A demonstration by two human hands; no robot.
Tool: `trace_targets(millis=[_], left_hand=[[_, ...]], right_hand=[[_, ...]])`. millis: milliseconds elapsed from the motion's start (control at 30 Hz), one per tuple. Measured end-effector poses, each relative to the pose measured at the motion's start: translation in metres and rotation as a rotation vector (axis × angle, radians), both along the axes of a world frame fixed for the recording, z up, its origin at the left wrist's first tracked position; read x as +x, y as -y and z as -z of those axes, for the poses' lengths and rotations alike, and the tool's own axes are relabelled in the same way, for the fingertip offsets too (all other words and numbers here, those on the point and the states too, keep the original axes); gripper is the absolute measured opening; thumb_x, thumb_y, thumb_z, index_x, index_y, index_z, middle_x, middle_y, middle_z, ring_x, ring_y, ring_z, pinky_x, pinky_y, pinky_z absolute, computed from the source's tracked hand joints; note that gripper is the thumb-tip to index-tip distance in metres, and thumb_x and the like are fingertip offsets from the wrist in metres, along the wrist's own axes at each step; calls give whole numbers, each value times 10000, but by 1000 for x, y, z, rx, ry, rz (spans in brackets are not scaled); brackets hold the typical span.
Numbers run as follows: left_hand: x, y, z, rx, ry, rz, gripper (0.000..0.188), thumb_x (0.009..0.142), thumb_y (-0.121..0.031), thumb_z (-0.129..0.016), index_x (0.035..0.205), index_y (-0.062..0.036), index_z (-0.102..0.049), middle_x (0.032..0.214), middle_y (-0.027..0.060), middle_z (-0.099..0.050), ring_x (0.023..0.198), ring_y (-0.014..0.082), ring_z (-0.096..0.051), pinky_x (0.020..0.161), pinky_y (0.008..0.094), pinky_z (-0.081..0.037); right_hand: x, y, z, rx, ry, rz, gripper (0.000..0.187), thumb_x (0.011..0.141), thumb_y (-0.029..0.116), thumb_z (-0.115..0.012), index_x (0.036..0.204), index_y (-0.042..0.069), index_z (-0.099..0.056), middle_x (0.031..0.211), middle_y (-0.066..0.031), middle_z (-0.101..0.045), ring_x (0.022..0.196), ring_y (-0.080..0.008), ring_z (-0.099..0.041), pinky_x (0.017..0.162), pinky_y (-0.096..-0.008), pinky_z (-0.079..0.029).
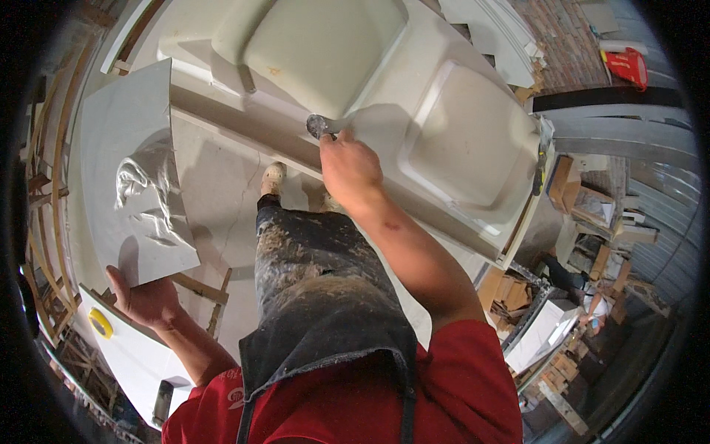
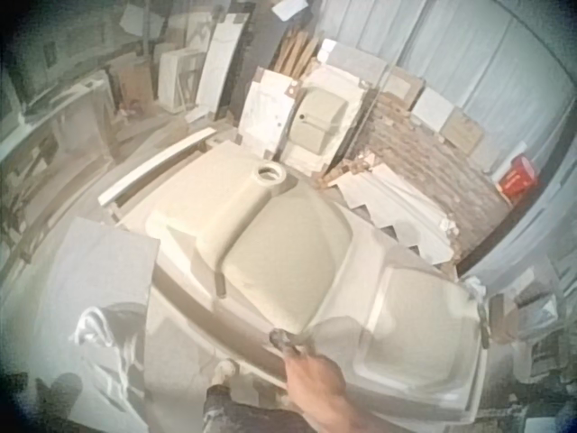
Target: The person scoops a white compound from a board and spreads it onto the edges of a white sink using a putty knife. The person then picks up a long white trim piece, scrapes it with the putty knife, and uses a file to smooth its edges.
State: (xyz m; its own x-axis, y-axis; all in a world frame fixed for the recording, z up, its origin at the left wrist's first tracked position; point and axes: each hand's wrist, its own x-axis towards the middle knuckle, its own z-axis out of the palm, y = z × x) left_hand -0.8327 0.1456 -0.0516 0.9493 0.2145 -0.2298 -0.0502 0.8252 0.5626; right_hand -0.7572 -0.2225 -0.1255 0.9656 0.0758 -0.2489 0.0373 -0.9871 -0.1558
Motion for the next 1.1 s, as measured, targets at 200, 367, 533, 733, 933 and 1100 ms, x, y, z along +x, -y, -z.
trace_targets(millis=[200,367,533,733,933,1100], left_hand=[[0,3,-4,-12,-15,-11,497,1022,-309,-601,1416,-13,-535,1362,184,-621,1272,362,-582,1097,574,-433],[0,4,-4,48,-1,-39,496,1026,-306,-594,1425,-19,-528,1367,181,-618,1273,364,-583,1091,580,-441],[-2,5,-4,28,-11,-40,505,1027,-310,-590,1433,-18,-517,1372,184,-612,1274,369,-584,1089,585,-446],[-2,8,-4,75,-13,-48,520,1028,-314,-585,1442,-11,-500,1381,185,-604,1273,372,-584,1090,578,-448],[-4,13,-3,79,-15,-63,523,1032,-313,-579,1444,-3,-494,1380,188,-603,1266,370,-589,1084,568,-454],[-4,5,-7,67,-3,-49,519,1035,-314,-572,1444,-3,-494,1383,187,-601,1281,366,-576,1099,564,-436]], right_hand=[[-8,11,2,-70,-73,-30,331,869,97,-621,1196,57,-658,991,-196,-639,761,-375,-700,656,-460,-583],[-11,19,3,-120,-42,-67,300,863,87,-609,1159,60,-650,982,-158,-644,798,-325,-719,643,-432,-595],[-14,29,1,-124,-6,-133,357,874,97,-606,1228,80,-647,986,-151,-633,781,-323,-702,648,-436,-582],[-14,55,5,-113,-5,-221,415,885,95,-586,1295,120,-645,1016,-149,-618,802,-342,-672,698,-468,-557],[-4,88,14,-174,84,-351,452,868,99,-600,1311,180,-641,991,-95,-599,845,-303,-671,717,-439,-572],[20,97,12,-190,118,-423,466,895,103,-588,1332,256,-639,1067,-80,-605,955,-303,-651,851,-451,-551]])
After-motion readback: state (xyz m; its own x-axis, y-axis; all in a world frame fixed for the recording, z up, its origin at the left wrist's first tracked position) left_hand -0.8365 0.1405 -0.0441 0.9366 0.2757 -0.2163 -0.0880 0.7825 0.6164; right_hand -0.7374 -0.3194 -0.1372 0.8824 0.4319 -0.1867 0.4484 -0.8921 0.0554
